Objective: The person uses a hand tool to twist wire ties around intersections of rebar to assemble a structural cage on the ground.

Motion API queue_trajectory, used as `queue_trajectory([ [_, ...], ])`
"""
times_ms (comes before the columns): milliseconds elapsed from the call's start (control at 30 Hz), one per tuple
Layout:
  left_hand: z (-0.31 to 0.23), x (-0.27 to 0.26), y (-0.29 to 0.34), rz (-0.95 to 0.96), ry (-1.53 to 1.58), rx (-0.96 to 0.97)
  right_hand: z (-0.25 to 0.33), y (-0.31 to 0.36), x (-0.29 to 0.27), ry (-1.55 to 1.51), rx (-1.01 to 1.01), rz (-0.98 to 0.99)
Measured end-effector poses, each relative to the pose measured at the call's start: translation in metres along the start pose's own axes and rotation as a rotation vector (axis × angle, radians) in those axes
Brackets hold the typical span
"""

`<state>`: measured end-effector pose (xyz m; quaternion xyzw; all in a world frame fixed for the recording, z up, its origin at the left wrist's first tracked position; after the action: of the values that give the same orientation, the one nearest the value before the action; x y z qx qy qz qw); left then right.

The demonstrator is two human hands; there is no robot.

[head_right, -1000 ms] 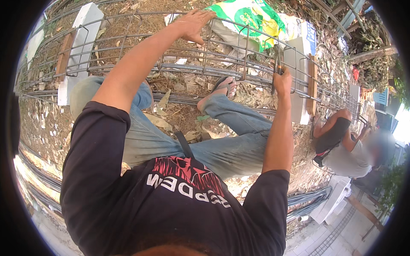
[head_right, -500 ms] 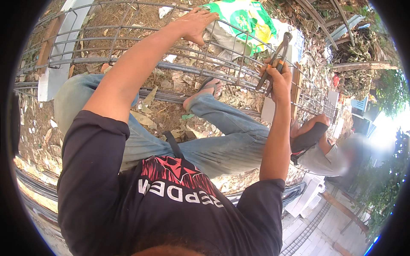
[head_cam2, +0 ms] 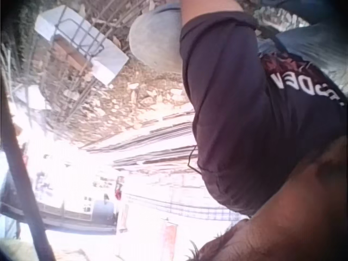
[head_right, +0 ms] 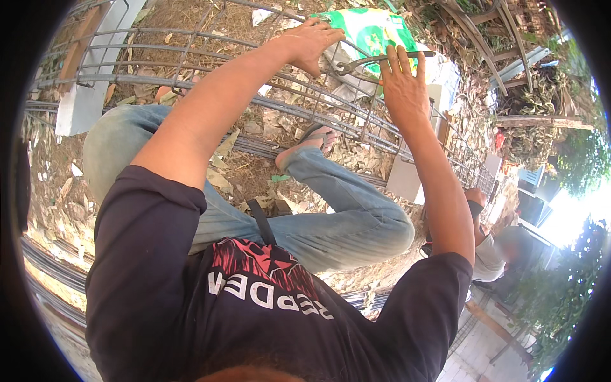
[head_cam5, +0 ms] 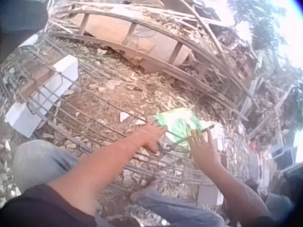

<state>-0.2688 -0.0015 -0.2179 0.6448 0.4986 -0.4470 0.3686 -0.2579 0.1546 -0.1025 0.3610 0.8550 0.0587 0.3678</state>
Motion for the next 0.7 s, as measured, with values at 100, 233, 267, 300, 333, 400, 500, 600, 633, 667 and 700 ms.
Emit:
queue_trajectory([
  [100, 0.000, -0.002, 0.000, -0.015, 0.008, -0.001, 0.004, -0.005, -0.004, -0.005, -0.030, -0.028],
  [233, 0.000, 0.000, -0.001, -0.009, 0.014, 0.003, 0.004, -0.003, -0.007, 0.009, -0.039, -0.053],
  [267, 0.000, -0.001, -0.001, -0.011, 0.018, 0.009, 0.003, -0.002, -0.005, 0.005, -0.038, -0.041],
  [300, 0.000, -0.001, -0.001, -0.012, 0.017, 0.006, 0.003, -0.001, -0.004, 0.005, -0.036, -0.028],
  [333, 0.000, -0.002, 0.000, -0.022, 0.020, 0.009, 0.004, 0.000, -0.007, -0.004, -0.053, -0.082],
  [400, 0.000, -0.002, 0.000, -0.017, 0.016, 0.009, 0.000, 0.003, -0.001, 0.004, -0.018, -0.037],
  [500, 0.000, -0.001, -0.001, 0.006, 0.004, -0.007, -0.002, 0.007, 0.002, 0.000, 0.017, -0.048],
  [600, -0.001, -0.003, 0.000, 0.008, 0.005, -0.007, -0.001, 0.008, 0.004, -0.050, 0.012, -0.047],
  [633, -0.002, -0.003, 0.000, 0.005, 0.008, -0.004, -0.002, 0.008, 0.003, 0.013, 0.034, -0.053],
  [667, -0.002, -0.004, 0.000, 0.001, 0.011, -0.001, -0.002, 0.007, 0.001, 0.045, 0.039, -0.064],
  [700, -0.002, -0.003, 0.000, 0.007, 0.007, -0.002, -0.003, 0.006, -0.002, 0.085, 0.048, -0.089],
])
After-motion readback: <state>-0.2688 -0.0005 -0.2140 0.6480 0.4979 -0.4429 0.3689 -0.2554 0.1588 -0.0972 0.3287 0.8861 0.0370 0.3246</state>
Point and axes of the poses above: each hand's wrist, its own y-axis away from the middle knuckle, its own x-axis out of the palm, z = x × y, the point moved 8 cm from there along -y, towards the middle knuckle, and after that the axes turned 7 degrees about -x, right-handed, at the moved point
